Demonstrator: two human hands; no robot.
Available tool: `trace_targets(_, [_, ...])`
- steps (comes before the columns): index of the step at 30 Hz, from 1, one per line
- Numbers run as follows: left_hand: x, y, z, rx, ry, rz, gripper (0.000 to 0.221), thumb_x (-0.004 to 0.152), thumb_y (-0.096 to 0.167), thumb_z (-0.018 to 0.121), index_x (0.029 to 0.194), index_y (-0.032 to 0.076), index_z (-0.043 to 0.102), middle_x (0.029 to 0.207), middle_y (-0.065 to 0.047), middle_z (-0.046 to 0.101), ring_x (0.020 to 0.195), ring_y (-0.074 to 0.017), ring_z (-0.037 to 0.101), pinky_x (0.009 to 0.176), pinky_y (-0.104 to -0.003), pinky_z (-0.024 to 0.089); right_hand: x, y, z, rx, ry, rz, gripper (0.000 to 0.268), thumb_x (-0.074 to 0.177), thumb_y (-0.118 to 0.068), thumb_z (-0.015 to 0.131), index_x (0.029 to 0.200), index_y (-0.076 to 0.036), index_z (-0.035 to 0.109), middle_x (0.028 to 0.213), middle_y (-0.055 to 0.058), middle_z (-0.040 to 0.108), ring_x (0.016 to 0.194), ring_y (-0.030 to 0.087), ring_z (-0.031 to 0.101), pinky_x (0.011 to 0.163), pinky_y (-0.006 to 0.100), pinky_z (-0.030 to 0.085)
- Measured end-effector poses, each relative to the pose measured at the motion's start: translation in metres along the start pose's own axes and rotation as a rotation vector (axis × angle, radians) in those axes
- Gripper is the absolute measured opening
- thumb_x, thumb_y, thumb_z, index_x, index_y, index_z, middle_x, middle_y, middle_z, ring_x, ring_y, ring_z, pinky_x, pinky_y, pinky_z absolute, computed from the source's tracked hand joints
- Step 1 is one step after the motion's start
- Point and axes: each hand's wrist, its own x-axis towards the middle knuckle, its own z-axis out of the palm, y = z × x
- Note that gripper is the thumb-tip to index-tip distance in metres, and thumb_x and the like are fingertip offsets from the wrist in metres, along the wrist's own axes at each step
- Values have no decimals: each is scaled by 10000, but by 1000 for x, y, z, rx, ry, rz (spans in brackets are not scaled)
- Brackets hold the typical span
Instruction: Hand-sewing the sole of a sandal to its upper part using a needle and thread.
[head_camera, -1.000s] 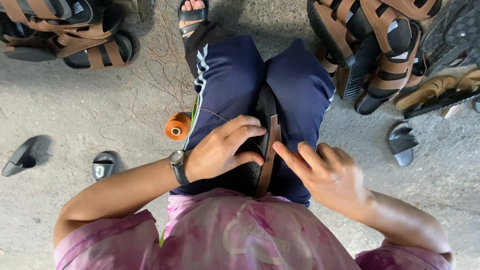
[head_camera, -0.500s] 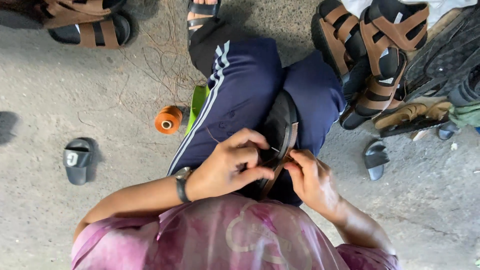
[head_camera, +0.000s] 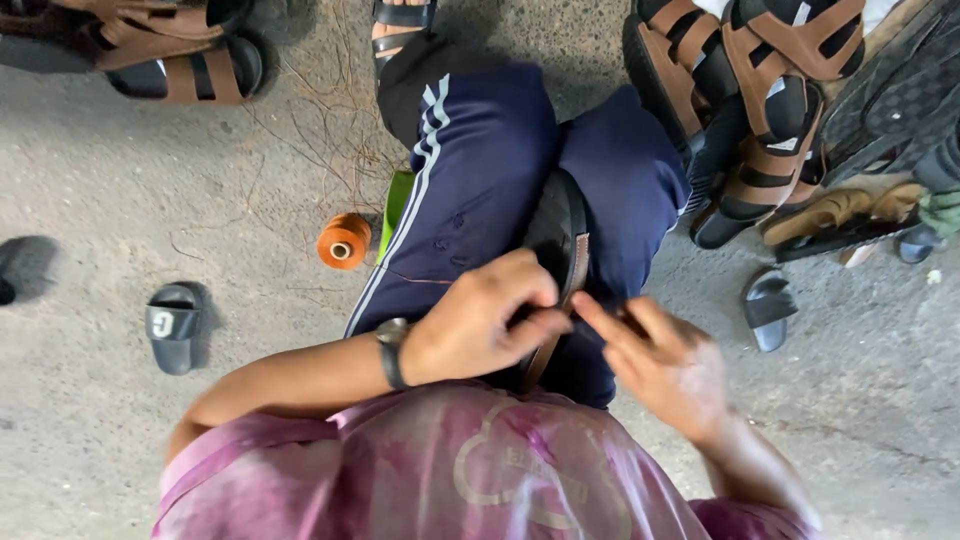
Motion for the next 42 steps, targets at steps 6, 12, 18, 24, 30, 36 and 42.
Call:
trace_targets(6, [-7,-2,13,657,-120,460,316,1028,21,572,1333,99,601,913,-46,550,792,-253,508,699,-379,495,-5,9,-23,-48,-249,13,549,946,-177,676,1441,-370,538,1301,-1,524,455,15,363,354,182,382])
trace_targets(12, [-8,0,9,808,138,886,293,943,20,610,672,126,577,743,-47,473,629,-199,474,509,-259,476,4,2,13,24,68,-71,210,946,-162,590,1110,-157,721,1026,57,639,719,201,693,625,317,602])
trace_targets(18, [-11,5,-1,853,127,972,152,963,112,668,811,101,669,778,-61,515,620,-180,482,528,-241,456,-46,38,-16,465,196,363,159,1030,-219,596,1110,-105,673,977,30,692,937,283,670,829,375,539])
trace_targets(24, [-12,19,-9,1188,-5,261,631,832,577,728,1175,58,618,823,-52,504,751,-268,621,557,-355,539,1,5,-17,766,115,321,432,881,-41,635,1299,37,555,1311,205,563,1271,373,547,1011,438,479])
trace_targets(30, [30,47,-35,90,-217,80,259,1051,243,543,962,124,754,921,-48,379,800,-233,458,771,-342,455,12,-3,8,853,-21,317,168,873,-77,681,1029,-41,731,621,122,672,598,351,701,426,382,553])
trace_targets(36, [102,18,-30,-337,-118,-140,274,956,258,570,829,84,740,708,-26,624,642,-90,513,595,-229,438,42,11,12,1039,-50,343,221,834,27,634,1011,-38,749,392,11,492,349,187,571,394,267,496])
trace_targets(42, [119,31,-78,-236,-56,-200,526,1055,331,450,600,89,558,507,-34,507,464,-73,325,463,-229,237,50,19,12,837,11,171,150,914,-52,625,997,-36,749,581,63,648,476,284,644,400,321,505])
